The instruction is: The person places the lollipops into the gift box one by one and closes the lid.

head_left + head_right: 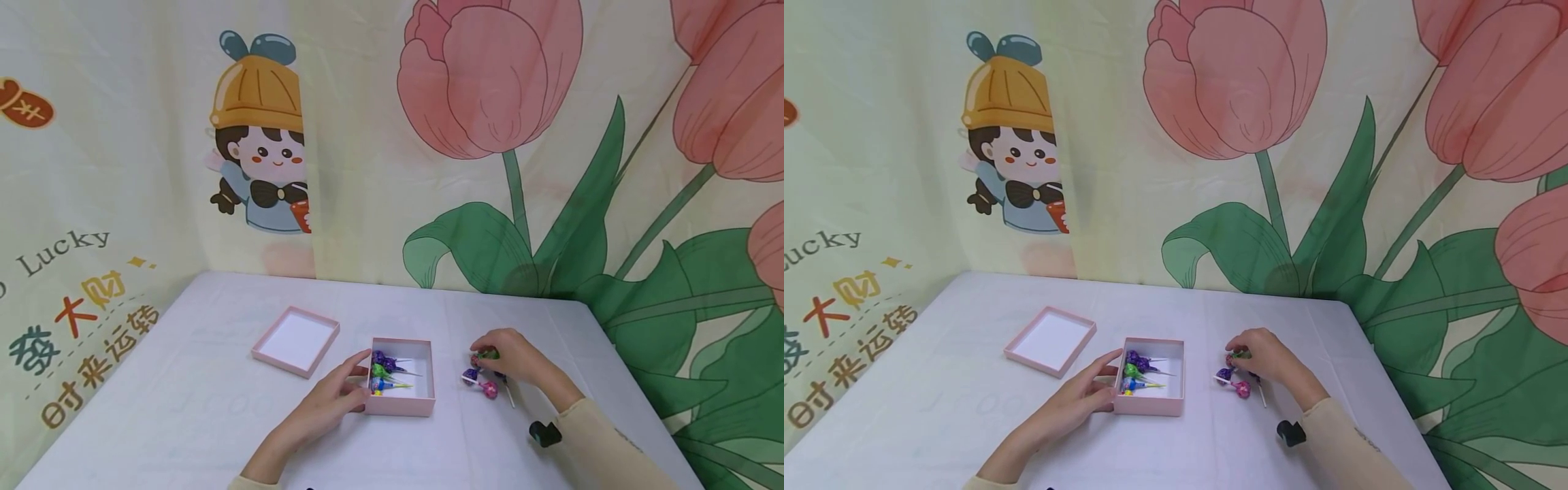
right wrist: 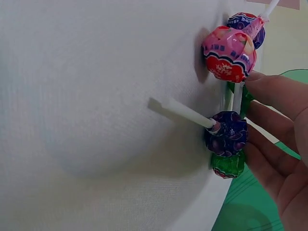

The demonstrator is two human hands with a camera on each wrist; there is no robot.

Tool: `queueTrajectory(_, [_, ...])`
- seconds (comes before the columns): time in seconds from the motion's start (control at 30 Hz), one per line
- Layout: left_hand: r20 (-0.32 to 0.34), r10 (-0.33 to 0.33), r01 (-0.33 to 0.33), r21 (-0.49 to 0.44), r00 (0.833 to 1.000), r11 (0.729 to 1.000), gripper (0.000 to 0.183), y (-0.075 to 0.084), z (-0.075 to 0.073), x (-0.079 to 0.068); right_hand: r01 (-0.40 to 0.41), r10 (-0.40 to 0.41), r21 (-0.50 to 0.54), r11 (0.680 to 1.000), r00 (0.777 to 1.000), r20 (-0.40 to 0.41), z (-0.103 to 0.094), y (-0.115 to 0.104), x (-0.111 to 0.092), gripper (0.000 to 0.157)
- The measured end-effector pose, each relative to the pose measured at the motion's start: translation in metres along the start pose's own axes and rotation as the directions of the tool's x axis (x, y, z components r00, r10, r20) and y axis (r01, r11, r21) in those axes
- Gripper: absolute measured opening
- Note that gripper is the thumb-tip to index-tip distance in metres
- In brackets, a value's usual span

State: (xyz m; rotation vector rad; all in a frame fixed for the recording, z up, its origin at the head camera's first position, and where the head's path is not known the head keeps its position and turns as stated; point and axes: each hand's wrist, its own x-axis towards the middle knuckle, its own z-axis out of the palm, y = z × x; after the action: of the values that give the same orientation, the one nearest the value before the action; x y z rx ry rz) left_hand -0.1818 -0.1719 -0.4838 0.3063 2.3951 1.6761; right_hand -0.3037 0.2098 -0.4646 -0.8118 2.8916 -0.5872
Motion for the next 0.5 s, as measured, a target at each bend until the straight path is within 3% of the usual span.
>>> queueTrajectory(0.5, [-0.011, -0.017, 0.017, 0.000, 1.000, 1.000, 0.070, -0.0014, 0.0019, 0.0015, 0.039, -0.034, -0.058, 0.998, 0.996, 0.085, -0.0080, -0.0028, -0.0010, 0.022])
